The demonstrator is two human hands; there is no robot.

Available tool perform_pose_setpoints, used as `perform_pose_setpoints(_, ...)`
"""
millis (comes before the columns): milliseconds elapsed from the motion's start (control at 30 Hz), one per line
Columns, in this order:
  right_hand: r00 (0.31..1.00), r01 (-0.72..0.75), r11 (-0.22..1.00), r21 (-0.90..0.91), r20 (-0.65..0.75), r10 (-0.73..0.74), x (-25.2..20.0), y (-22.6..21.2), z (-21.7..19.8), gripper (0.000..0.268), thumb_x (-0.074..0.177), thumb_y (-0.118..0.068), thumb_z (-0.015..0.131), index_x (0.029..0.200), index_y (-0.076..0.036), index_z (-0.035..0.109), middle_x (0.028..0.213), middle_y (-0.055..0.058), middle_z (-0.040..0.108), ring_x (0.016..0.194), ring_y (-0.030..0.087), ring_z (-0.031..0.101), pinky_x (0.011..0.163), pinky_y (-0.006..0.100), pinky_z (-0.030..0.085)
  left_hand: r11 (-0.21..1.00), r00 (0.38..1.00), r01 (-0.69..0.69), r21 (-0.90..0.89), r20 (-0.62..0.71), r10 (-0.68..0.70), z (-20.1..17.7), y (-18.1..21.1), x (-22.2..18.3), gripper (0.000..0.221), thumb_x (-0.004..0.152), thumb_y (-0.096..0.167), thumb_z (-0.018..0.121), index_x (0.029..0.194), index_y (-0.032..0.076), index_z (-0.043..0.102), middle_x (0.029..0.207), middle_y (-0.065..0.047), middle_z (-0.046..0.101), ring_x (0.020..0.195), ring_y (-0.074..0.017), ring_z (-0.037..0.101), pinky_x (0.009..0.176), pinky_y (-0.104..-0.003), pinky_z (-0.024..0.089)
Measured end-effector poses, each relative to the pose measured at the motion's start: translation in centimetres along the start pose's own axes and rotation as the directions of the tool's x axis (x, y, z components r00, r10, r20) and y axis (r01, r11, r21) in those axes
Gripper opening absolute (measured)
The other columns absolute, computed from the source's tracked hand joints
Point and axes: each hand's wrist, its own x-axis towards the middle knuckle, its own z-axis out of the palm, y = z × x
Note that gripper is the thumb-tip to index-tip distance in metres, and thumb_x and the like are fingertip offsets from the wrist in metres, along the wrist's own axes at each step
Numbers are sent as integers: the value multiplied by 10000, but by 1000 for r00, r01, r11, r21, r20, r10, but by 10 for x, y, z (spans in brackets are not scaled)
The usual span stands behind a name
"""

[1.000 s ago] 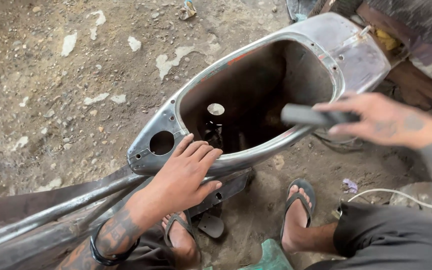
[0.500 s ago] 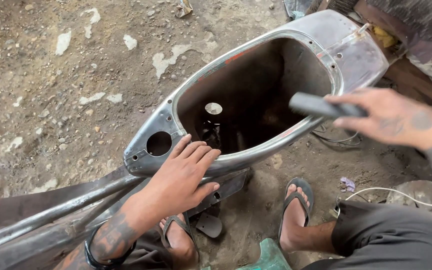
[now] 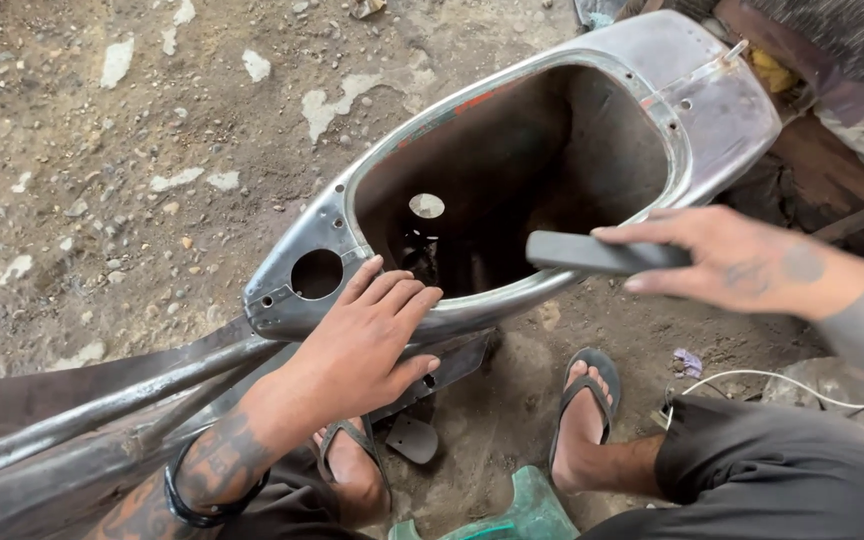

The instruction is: Sanding the metal frame of a motorcycle using a sanding block and inspecting the surface with hands.

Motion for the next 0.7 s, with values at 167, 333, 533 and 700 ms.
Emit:
perform_pose_setpoints(167,887,-460,880,115,10,462,-2,41,-20,629,764,-245,828,1377,-338,723,1330,-67,781,1176,96,684,1021,236,426,1000,1000,-8,21,-28,9,-2,0,0,676,896,445,692,1396,21,528,1286,-123,601,1317,-336,483,1229,-560,219)
perform_pose_setpoints(333,995,-92,994,64,35,90,-1,10,12,652,745,-430,794,1369,-268,692,1335,-61,773,1174,93,723,1038,273,504,1000,1000,-4,28,-22,4,2,-1,0,685,903,465,680,1406,26,527,1293,-132,602,1301,-340,487,1229,-560,213)
perform_pose_setpoints(533,945,-326,939,111,23,326,-2,48,-6,655,733,-291,824,1380,-273,716,1294,-80,803,1130,71,690,994,235,462,999,1000,1,38,-28,0,-2,0,-1,679,895,449,692,1399,25,525,1295,-126,599,1316,-335,483,1225,-557,222)
perform_pose_setpoints(700,966,-257,965,45,6,257,-6,2,8,669,792,-469,711,1418,-251,620,1409,-93,701,1253,95,671,1079,287,476,1000,1000,-9,24,-19,9,-2,0,0,672,913,450,678,1407,21,523,1296,-130,597,1301,-335,485,1234,-557,210)
